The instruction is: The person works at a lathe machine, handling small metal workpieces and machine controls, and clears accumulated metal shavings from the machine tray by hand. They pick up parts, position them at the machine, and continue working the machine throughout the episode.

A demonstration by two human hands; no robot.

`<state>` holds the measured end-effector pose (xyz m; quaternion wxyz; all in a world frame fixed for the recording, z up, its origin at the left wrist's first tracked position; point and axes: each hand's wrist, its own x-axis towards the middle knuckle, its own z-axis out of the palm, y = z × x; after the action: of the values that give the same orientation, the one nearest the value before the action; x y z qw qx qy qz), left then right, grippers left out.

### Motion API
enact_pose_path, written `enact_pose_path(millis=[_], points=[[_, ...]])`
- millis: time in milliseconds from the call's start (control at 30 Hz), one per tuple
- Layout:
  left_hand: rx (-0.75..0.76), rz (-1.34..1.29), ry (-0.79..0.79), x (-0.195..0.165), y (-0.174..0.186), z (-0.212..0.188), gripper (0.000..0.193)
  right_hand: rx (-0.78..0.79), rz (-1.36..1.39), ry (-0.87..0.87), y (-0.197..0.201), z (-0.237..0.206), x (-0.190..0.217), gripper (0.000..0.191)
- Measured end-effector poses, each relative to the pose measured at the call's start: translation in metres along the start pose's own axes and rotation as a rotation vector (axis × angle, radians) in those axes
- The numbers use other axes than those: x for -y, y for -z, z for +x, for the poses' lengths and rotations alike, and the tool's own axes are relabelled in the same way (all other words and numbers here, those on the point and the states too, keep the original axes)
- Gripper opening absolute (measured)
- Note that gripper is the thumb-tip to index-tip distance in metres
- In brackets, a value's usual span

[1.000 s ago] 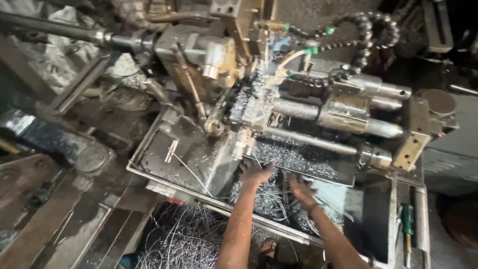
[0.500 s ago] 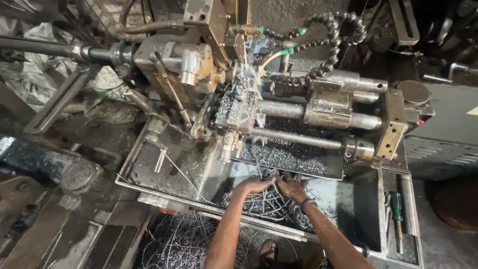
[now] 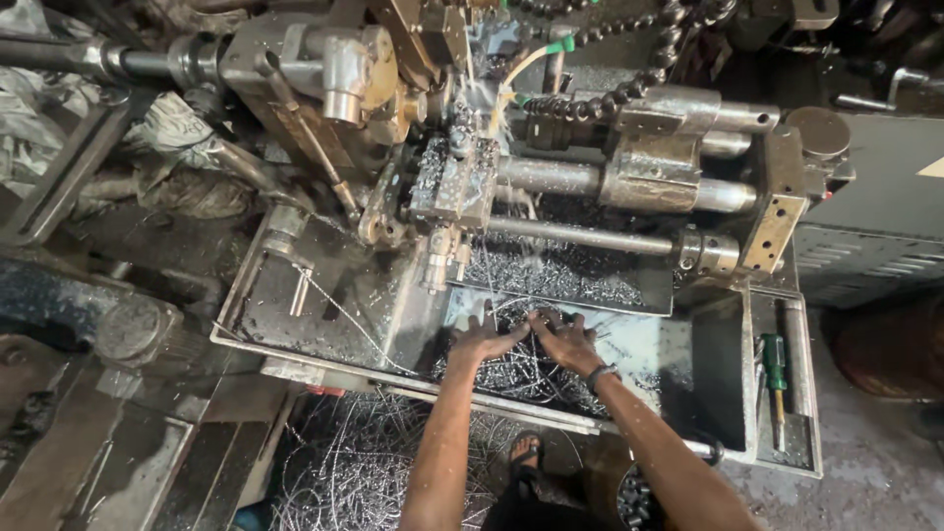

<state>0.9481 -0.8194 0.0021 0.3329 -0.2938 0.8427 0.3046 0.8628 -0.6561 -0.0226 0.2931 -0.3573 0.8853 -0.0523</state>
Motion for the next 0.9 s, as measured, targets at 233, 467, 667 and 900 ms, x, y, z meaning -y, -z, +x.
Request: enact_pose_path(millis=[233,467,667,900], points=[[0.089,-0.184,-0.015,0.008,0.004,-0.005,0.129,0.058,0.220,-0.304,0.007,-0.004,-0.015,0.108],[0.225,-0.168,-0.063,0.008,0.004,-0.004,0.112,0.062,0.454,-0.172,-0.009,-0.009,0.001,0.098],[0.239,-0.205,-0.229,0.013,0.004,0.010,0.098,0.051,0.628,-0.182,-0.016,-0.009,0.005,0.094],[0.222,-0.343,-0.222,0.023,0.003,0.012,0.098,0.110,0.796,-0.232,-0.016,-0.006,0.017,0.097]])
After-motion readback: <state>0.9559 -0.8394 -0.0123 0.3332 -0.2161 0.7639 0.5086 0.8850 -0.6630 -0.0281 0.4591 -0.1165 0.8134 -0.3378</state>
